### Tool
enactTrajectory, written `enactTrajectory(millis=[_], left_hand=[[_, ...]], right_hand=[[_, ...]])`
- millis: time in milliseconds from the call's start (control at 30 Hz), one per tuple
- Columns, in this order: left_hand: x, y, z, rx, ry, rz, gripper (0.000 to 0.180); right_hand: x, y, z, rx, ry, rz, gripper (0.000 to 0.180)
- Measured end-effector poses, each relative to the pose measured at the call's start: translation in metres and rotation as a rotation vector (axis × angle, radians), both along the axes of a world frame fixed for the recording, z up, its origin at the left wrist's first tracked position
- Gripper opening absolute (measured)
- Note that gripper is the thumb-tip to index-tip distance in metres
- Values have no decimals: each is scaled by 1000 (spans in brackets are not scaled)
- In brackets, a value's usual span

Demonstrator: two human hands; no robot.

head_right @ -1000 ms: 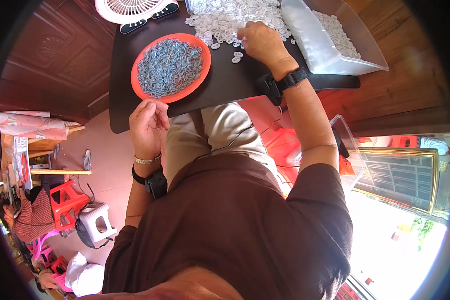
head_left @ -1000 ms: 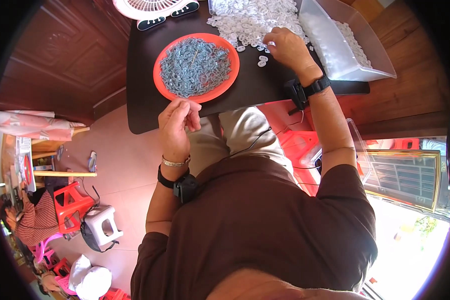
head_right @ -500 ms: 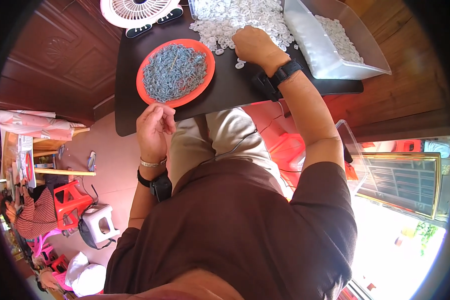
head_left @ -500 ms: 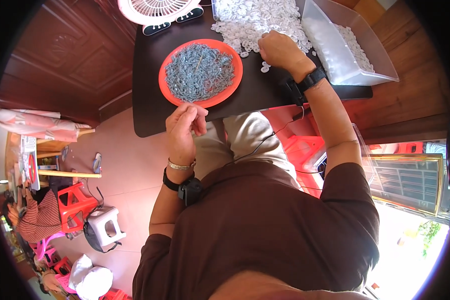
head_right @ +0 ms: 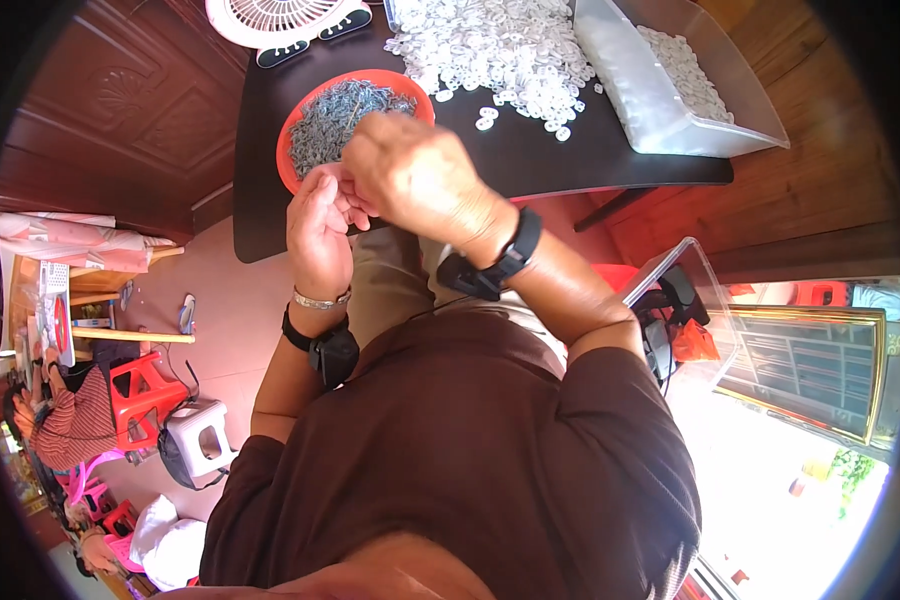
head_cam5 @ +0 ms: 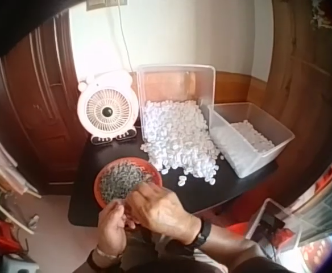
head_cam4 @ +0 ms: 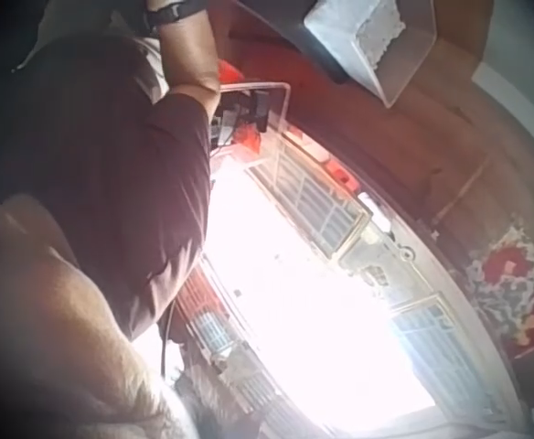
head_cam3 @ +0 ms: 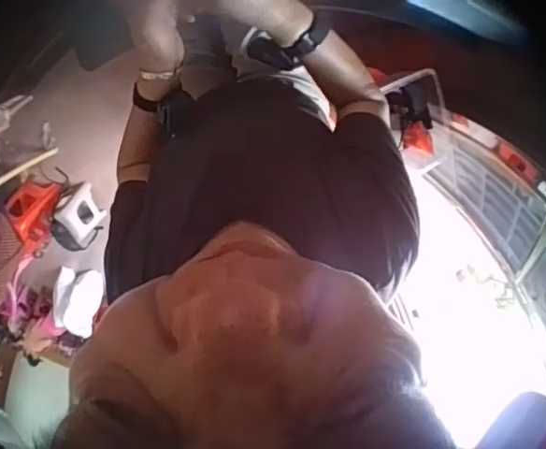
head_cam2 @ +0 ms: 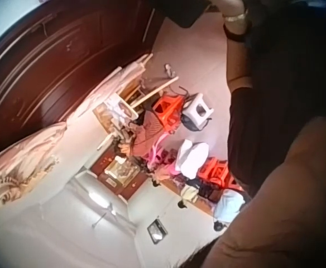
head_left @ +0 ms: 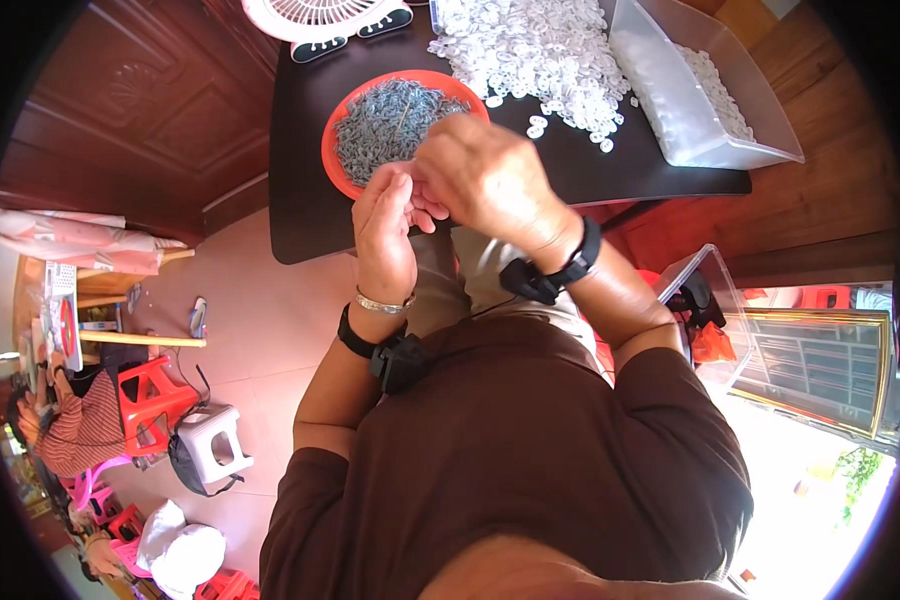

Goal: Assembling small white plastic components by inserting metal pins into them.

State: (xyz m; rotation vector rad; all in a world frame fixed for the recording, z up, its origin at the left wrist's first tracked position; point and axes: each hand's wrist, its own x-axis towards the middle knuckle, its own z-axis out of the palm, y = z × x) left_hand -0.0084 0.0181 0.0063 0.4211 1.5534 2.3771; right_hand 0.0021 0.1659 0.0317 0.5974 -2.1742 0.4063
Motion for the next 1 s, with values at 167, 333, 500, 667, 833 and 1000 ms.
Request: enactTrajectory(millis=[167,333,500,667,833,1000], left_hand=[[2,-8,-7,112,62,60,22],[-5,-10,-9,258,20,81,23],[-3,-22,-11,171,11,56,25],[-4,-27,-19,141,-59,36,25],[2,-25,-16,-138,144,148,20],[-2,-32,-17,-43,-10,49,18]], right_hand=[[4,-22,-13,-193,-102,46,11],[5,-38,-12,-544,-224,234,10],[7,-34,-16,-662,-409,409,17],[7,-34,-21,-989,-771,576,13],[7,-33,-19,-633,-522,325,13],[5,-28,-12,-553,-547,389,20]])
